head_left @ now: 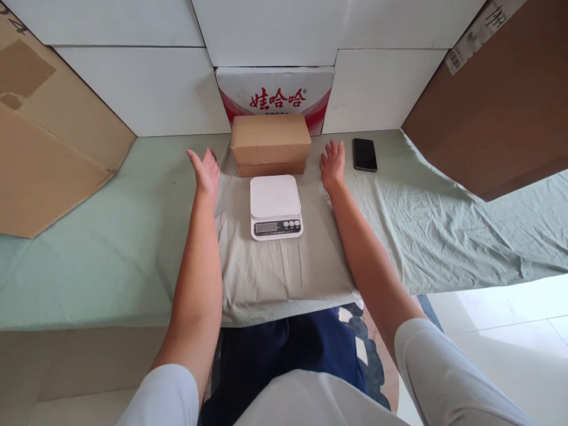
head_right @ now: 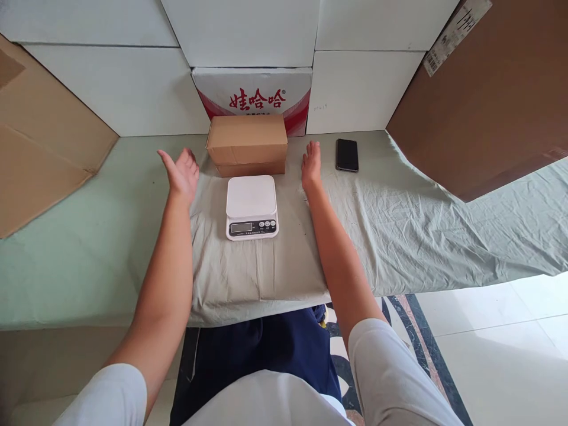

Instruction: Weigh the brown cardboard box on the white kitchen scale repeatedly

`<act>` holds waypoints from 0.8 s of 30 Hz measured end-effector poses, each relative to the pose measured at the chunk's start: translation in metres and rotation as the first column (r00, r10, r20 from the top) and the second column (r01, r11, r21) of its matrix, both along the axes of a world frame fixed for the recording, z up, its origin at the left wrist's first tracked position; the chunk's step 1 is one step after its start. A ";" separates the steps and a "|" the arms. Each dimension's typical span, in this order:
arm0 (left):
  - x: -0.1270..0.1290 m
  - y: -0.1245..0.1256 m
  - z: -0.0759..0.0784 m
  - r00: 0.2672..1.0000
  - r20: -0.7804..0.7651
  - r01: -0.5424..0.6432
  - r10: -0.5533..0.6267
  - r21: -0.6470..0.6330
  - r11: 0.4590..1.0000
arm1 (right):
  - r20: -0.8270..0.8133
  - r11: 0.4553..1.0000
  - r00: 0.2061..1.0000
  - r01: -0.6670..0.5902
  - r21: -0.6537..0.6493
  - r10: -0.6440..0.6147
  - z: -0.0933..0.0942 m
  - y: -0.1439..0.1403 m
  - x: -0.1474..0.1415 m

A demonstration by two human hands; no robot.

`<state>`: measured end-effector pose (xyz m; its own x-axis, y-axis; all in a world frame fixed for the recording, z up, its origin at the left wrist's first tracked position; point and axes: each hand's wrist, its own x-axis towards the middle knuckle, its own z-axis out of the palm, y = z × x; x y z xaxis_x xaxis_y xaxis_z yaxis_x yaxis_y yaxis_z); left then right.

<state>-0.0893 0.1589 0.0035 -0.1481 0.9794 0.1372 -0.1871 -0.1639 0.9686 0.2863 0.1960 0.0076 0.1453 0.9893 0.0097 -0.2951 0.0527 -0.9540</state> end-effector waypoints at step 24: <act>0.048 0.001 -0.007 0.994 -0.029 0.110 -0.108 0.078 0.991 | 0.038 0.965 0.993 -0.117 0.236 0.111 -0.005 -0.017 -0.065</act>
<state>-0.0414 0.1604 -0.0030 -0.0366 0.9755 0.2170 -0.1843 -0.2200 0.9579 0.2211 0.1790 0.0030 0.0287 0.9683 0.2481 -0.2897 0.2457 -0.9251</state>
